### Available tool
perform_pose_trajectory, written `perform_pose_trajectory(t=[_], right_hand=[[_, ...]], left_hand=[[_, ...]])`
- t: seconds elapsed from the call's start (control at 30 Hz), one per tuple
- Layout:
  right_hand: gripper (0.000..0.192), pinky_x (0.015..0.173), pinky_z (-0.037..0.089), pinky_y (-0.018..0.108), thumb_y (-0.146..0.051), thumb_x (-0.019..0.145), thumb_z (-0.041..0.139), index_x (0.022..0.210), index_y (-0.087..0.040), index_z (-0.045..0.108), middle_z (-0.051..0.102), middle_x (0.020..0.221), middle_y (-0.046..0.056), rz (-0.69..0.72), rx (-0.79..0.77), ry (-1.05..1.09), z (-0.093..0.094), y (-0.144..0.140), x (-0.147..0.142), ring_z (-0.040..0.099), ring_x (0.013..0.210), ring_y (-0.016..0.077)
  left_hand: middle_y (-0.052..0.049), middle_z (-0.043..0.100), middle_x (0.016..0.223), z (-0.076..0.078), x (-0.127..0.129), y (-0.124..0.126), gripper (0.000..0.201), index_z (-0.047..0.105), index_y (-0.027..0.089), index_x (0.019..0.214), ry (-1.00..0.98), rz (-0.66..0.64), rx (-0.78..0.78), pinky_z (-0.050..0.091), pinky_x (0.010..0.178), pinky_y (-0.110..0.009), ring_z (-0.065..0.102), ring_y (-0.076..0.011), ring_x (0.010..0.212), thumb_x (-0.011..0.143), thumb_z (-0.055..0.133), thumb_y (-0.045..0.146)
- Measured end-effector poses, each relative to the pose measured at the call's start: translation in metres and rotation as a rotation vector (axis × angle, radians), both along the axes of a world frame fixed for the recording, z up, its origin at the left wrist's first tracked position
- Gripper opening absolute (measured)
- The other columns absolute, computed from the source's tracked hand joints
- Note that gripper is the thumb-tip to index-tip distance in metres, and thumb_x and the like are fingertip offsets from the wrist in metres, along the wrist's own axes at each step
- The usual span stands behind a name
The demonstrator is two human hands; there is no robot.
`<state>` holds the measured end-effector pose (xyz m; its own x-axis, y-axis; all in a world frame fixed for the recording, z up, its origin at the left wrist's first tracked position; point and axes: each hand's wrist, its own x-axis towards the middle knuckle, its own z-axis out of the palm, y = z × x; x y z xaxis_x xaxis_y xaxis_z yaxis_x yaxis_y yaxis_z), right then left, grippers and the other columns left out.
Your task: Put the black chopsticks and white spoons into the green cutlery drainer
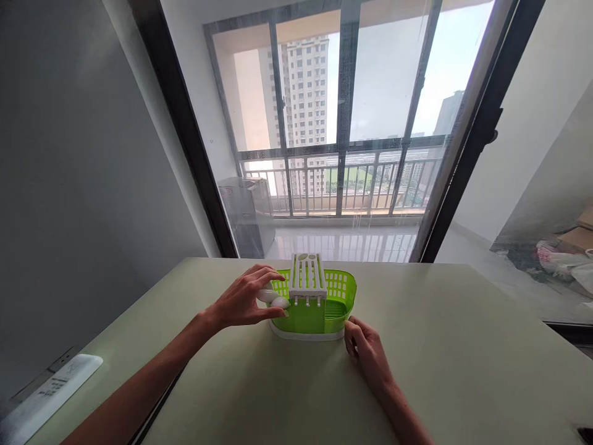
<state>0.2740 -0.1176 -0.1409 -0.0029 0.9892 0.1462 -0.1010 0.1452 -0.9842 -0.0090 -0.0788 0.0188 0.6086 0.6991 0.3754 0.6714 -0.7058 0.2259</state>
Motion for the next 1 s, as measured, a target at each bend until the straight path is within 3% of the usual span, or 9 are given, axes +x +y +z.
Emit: perform_pose_trajectory(t=[0.4, 0.57, 1.0], right_hand=[[0.047, 0.051, 0.028, 0.027, -0.052, 0.09, 0.056, 0.054, -0.024, 0.042, 0.039, 0.052, -0.004, -0.016, -0.005, -0.031, 0.01, -0.003, -0.001, 0.033, 0.053, 0.0138], [0.048, 0.052, 0.028, 0.027, -0.053, 0.089, 0.056, 0.054, -0.024, 0.04, 0.039, 0.051, -0.004, -0.022, -0.017, -0.028, 0.01, -0.002, -0.001, 0.033, 0.053, 0.0137], [0.046, 0.05, 0.027, 0.027, -0.053, 0.09, 0.055, 0.055, -0.024, 0.042, 0.038, 0.052, -0.004, 0.006, -0.041, -0.034, 0.01, -0.003, -0.001, 0.032, 0.052, 0.0136]], left_hand=[[-0.009, 0.077, 0.109, -0.009, 0.008, 0.008, 0.043, 0.079, 0.025, 0.099, 0.184, -0.034, 0.132, 0.049, 0.094, -0.048, 0.061, -0.0316, 0.112, 0.085, 0.069, 0.064], [-0.006, 0.078, 0.105, -0.007, 0.007, 0.016, 0.035, 0.079, 0.026, 0.101, 0.19, -0.117, 0.118, 0.049, 0.093, -0.042, 0.063, -0.0265, 0.105, 0.091, 0.066, 0.057], [-0.006, 0.078, 0.1, -0.01, -0.002, 0.025, 0.03, 0.08, 0.028, 0.099, 0.094, -0.134, 0.091, 0.052, 0.092, -0.04, 0.065, -0.0223, 0.098, 0.099, 0.058, 0.05]])
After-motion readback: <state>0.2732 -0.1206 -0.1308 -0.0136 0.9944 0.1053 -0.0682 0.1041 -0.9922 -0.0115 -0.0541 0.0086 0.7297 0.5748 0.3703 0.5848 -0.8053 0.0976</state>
